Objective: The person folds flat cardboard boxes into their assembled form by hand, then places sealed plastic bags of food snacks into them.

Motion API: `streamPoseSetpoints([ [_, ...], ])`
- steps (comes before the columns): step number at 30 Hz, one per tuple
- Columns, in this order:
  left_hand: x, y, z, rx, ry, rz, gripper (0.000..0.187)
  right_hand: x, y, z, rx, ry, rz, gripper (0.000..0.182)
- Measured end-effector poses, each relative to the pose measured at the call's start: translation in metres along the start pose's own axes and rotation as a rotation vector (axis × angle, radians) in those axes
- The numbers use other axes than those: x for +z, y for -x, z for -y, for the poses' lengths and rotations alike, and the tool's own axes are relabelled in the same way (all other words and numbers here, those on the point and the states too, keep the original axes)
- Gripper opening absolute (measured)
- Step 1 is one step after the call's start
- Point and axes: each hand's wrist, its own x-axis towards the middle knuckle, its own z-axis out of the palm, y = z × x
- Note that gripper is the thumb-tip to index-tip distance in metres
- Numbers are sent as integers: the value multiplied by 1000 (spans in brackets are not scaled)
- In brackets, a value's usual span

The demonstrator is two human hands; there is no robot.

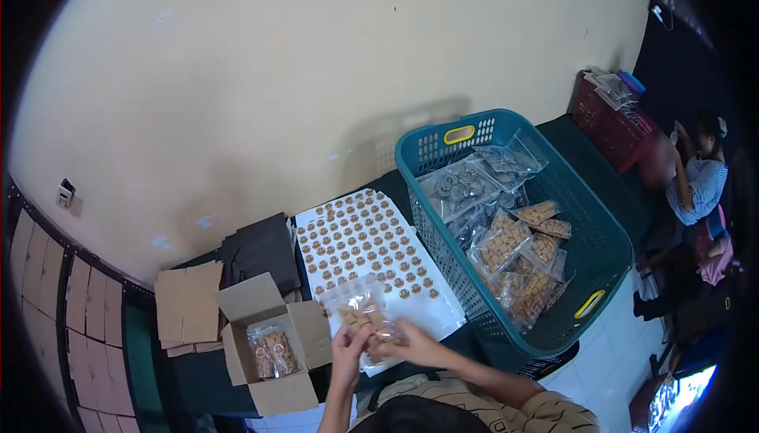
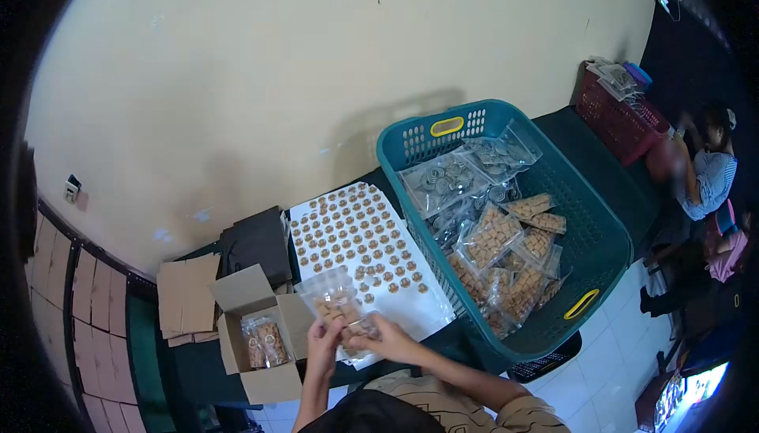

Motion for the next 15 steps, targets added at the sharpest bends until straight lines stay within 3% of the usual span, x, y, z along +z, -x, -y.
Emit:
streamPoseSetpoints([
  [1,-2,-1,2,33,83,-80,27,11,-2,-15,-174,-117,70,38],
  [3,-1,3,0,19,148,-79,28,17,-3,-27,-11,-120,154,34],
  [7,-4,5,-1,-19,190,-87,30,12,-11,-35,-31,-145,247,33],
  [9,1,4,0,-2,221,-87,32,16,-15,-53,59,-369,311,34],
  [11,1,2,6,12,172,-142,34,9,-20,-60,68,-268,365,37],
  [13,-5,1,15,7,150,-178,33,-6,-30,-54,69,-216,547,38],
  [15,-6,3,15,98,149,-190,32,-38,-42,-38,311,-191,528,34],
])
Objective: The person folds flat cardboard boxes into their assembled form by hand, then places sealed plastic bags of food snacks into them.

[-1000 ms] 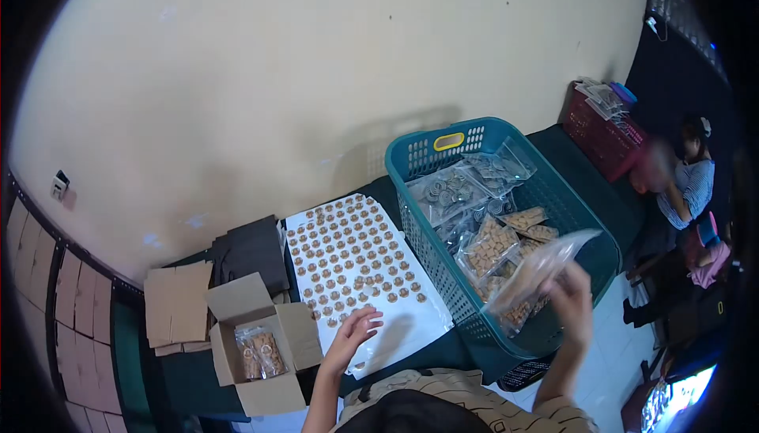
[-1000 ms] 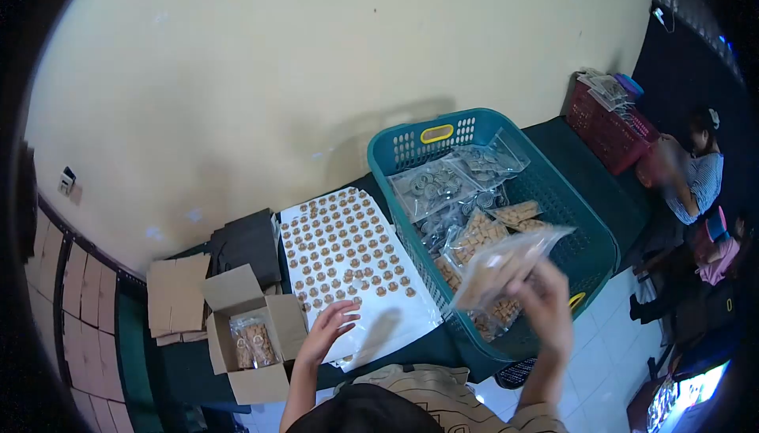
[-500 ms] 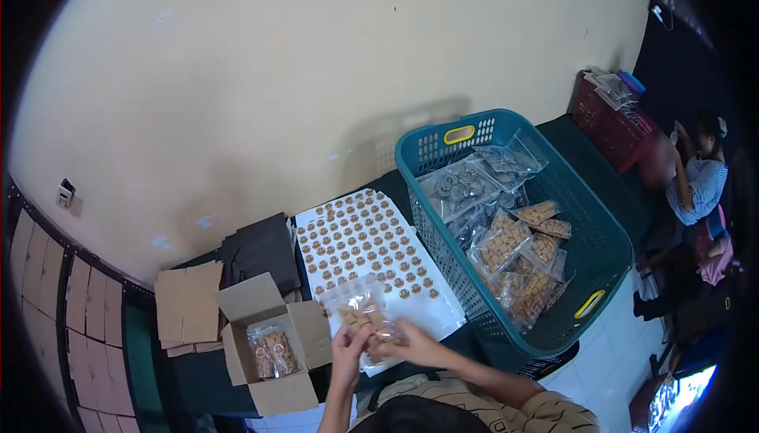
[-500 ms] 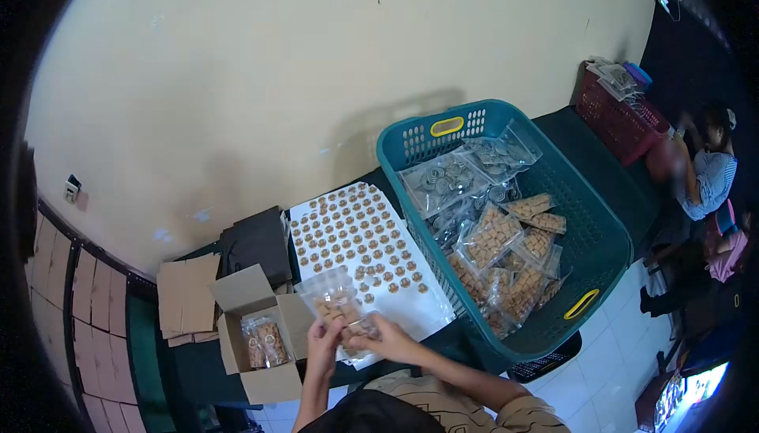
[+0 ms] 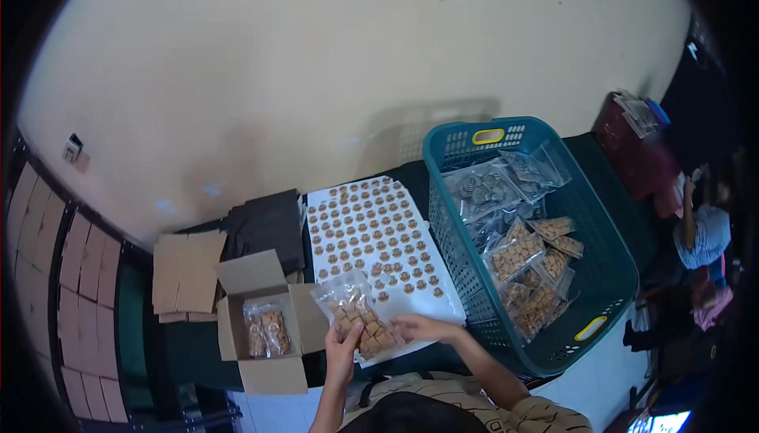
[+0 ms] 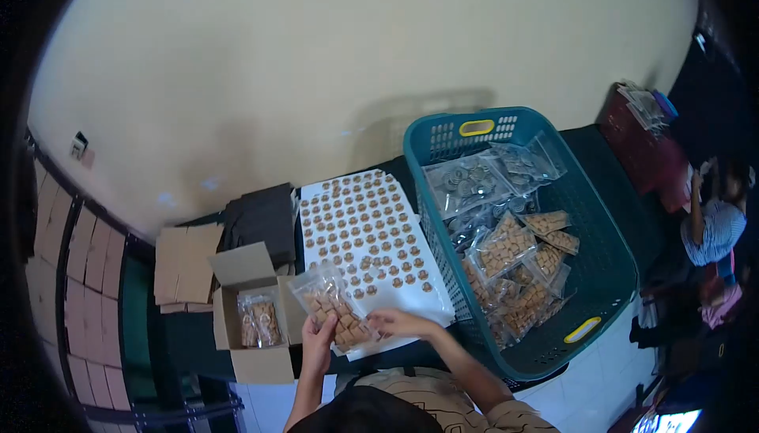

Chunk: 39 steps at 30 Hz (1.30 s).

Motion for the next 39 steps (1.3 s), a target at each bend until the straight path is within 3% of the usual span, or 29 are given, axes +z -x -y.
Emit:
streamPoseSetpoints([
  [2,1,2,-17,31,34,-44,32,-47,-20,-39,-76,-125,-148,30],
  [4,-6,3,-26,53,-6,-133,29,-86,-64,-115,-277,184,-764,23],
  [6,-21,0,-26,90,-58,-132,26,-93,-74,-129,-59,135,-971,21],
  [7,-25,0,-28,105,-62,-197,25,-92,-81,-136,-55,133,-961,21],
  [9,-36,0,-29,126,-50,-262,28,-86,-94,-153,142,544,-844,26],
  [12,-41,4,-36,160,-5,-316,32,-64,-110,-163,83,732,-940,31],
  [16,-66,6,-28,218,-76,-421,30,-53,-125,-142,-4,711,-1034,23],
  [17,-72,8,-30,201,-36,-401,38,-56,-127,-139,-9,739,-1057,23],
  [20,-65,16,-45,255,-33,-473,36,-72,-133,-164,12,922,-1186,26],
  [22,-67,19,-46,258,-40,-480,34,-64,-113,-149,83,834,-1231,28],
  [24,-72,23,-42,196,-56,-491,32,-70,-95,-163,-53,903,-1416,28],
  [25,-73,24,-37,194,-52,-493,32,-73,-89,-169,9,859,-1383,23],
  [31,-58,13,-1,124,-125,-430,27,-94,-75,-186,-68,773,-1326,11],
  [32,-61,10,7,140,-96,-342,31,-94,-75,-186,-69,766,-1341,11],
  [39,-15,4,-12,59,-118,-123,41,-93,-72,-170,86,866,-1305,7],
])
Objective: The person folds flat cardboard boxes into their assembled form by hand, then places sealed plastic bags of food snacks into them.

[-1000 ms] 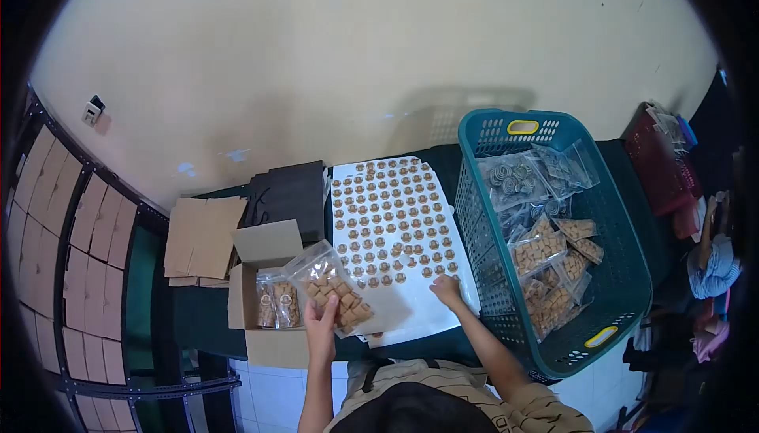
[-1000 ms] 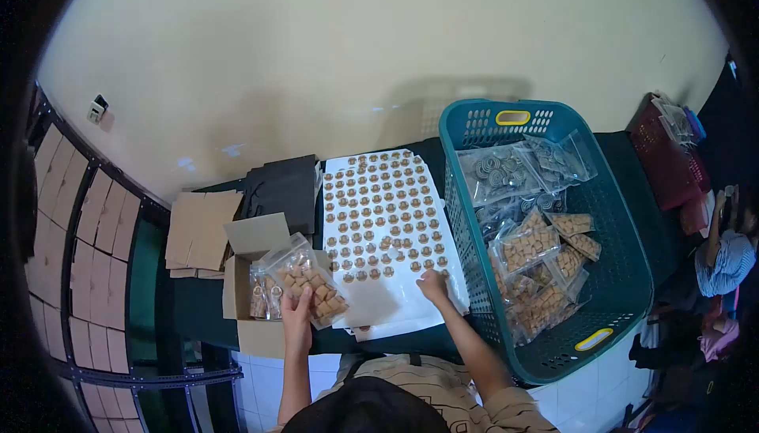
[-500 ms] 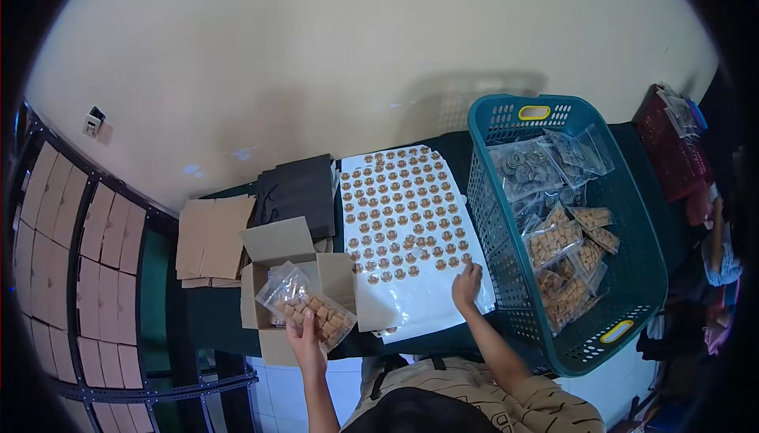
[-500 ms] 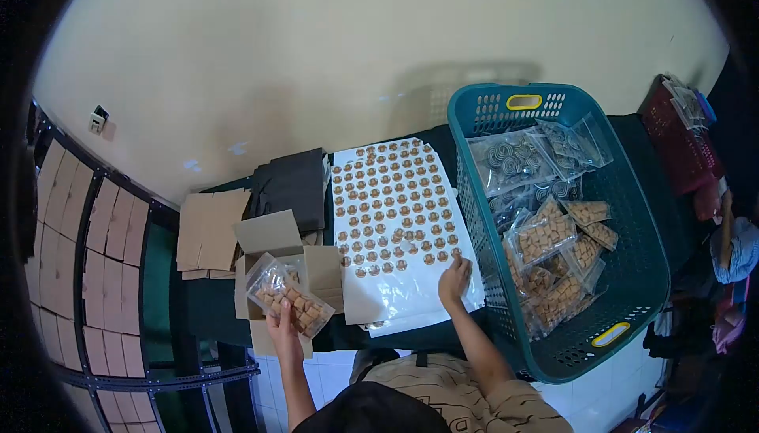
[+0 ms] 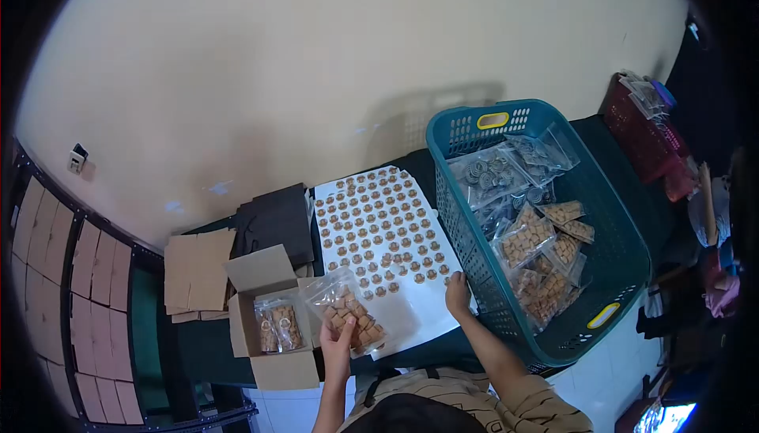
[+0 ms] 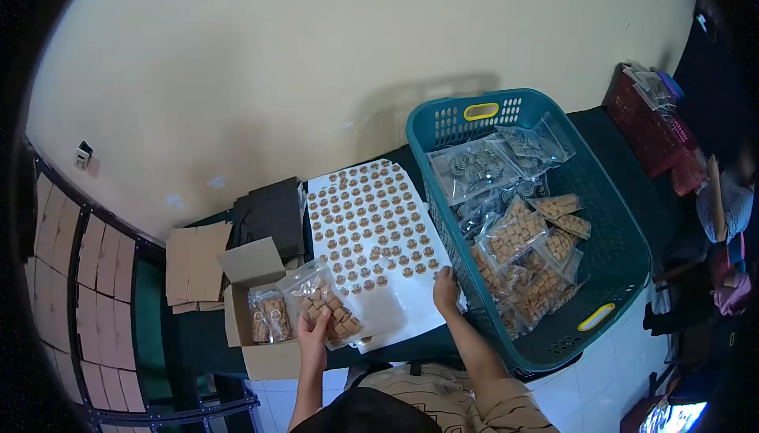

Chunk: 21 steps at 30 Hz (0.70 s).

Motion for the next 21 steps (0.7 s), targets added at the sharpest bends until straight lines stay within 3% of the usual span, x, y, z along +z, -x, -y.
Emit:
streamPoseSetpoints([
  [6,9,6,-6,-57,-69,115,35,-6,1,5,54,-42,60,23],
  [10,1,8,-15,-8,-62,212,30,0,-4,-1,-50,130,35,21],
  [16,-42,3,-28,21,-96,191,31,1,-1,7,-86,272,-53,20],
  [20,-83,-5,-33,-11,-82,128,33,-11,8,24,-59,183,-105,15],
  [21,-91,-7,-35,0,-78,130,33,-12,8,29,29,173,-20,15],
])
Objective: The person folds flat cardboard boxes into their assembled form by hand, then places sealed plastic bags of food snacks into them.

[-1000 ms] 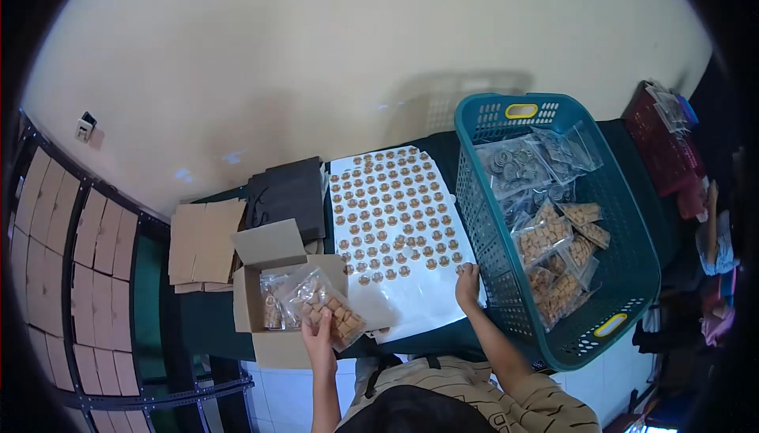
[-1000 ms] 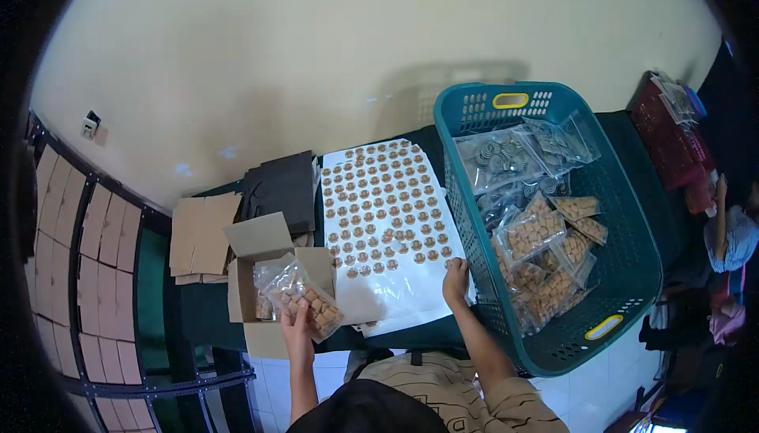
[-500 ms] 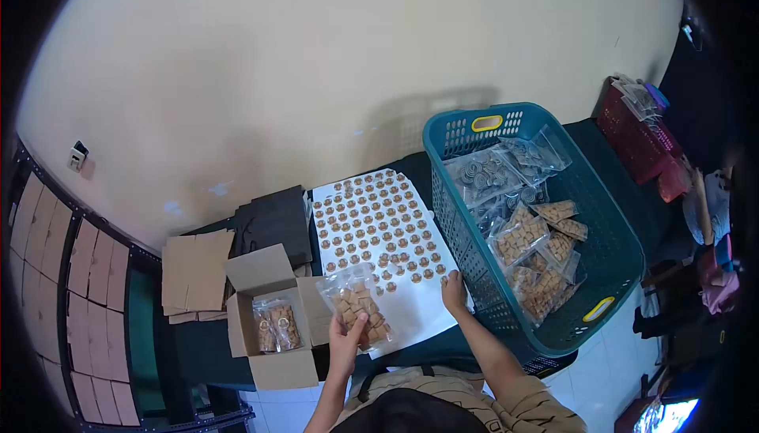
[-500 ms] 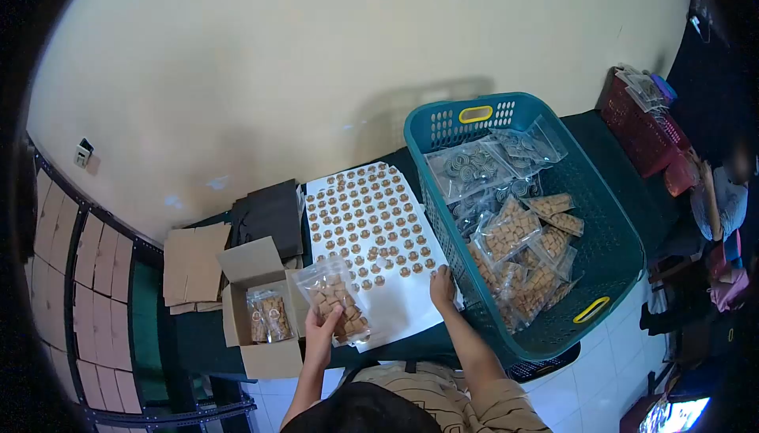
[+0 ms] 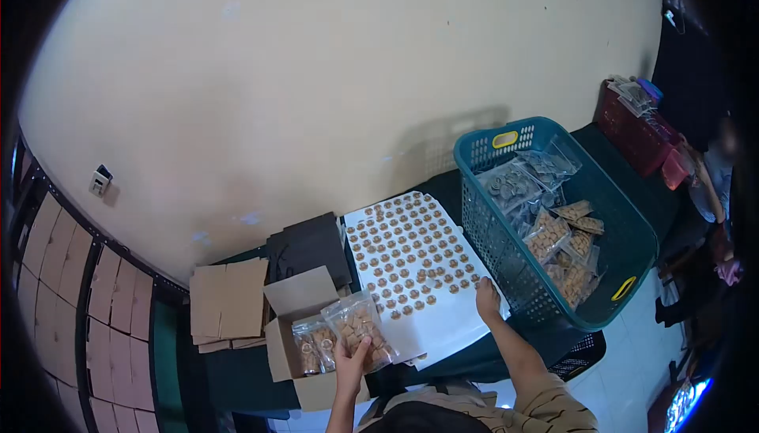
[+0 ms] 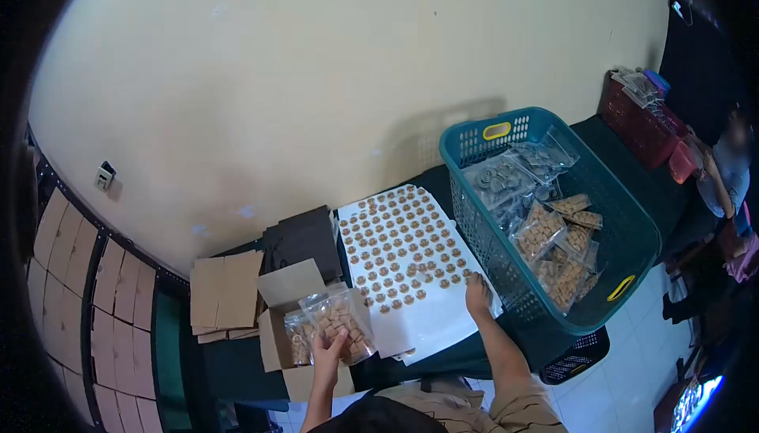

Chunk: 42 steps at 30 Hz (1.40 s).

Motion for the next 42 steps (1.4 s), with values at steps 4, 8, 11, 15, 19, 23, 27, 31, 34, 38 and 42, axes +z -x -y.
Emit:
streamPoseSetpoints([
  [4,-40,1,3,-147,-79,-95,32,5,20,27,69,-529,-114,7],
  [8,-63,4,-1,7,19,-79,31,-2,63,90,43,-1255,24,14],
  [11,-83,7,0,-54,29,-46,30,-43,100,157,74,-1515,240,17],
  [15,-88,7,-2,-5,56,-33,29,-90,144,229,-29,-1584,270,12],
  [19,-96,8,-12,-100,23,77,28,-130,171,266,-142,-1550,363,8],
  [23,-87,6,-30,-11,61,152,36,-151,176,284,-200,-1508,390,9],
  [27,-87,4,-37,44,77,213,31,-166,182,298,-236,-1475,422,8],
  [31,-94,0,-36,-45,13,214,32,-164,187,309,-240,-1331,353,8],
  [34,-93,-2,-33,-20,43,253,34,-163,190,315,-317,-1201,222,8],
  [38,-90,-1,-38,53,195,274,39,-164,192,318,-295,-1179,199,11],
  [42,-97,-10,-30,18,98,255,43,-162,197,322,-311,-1130,151,15],
])
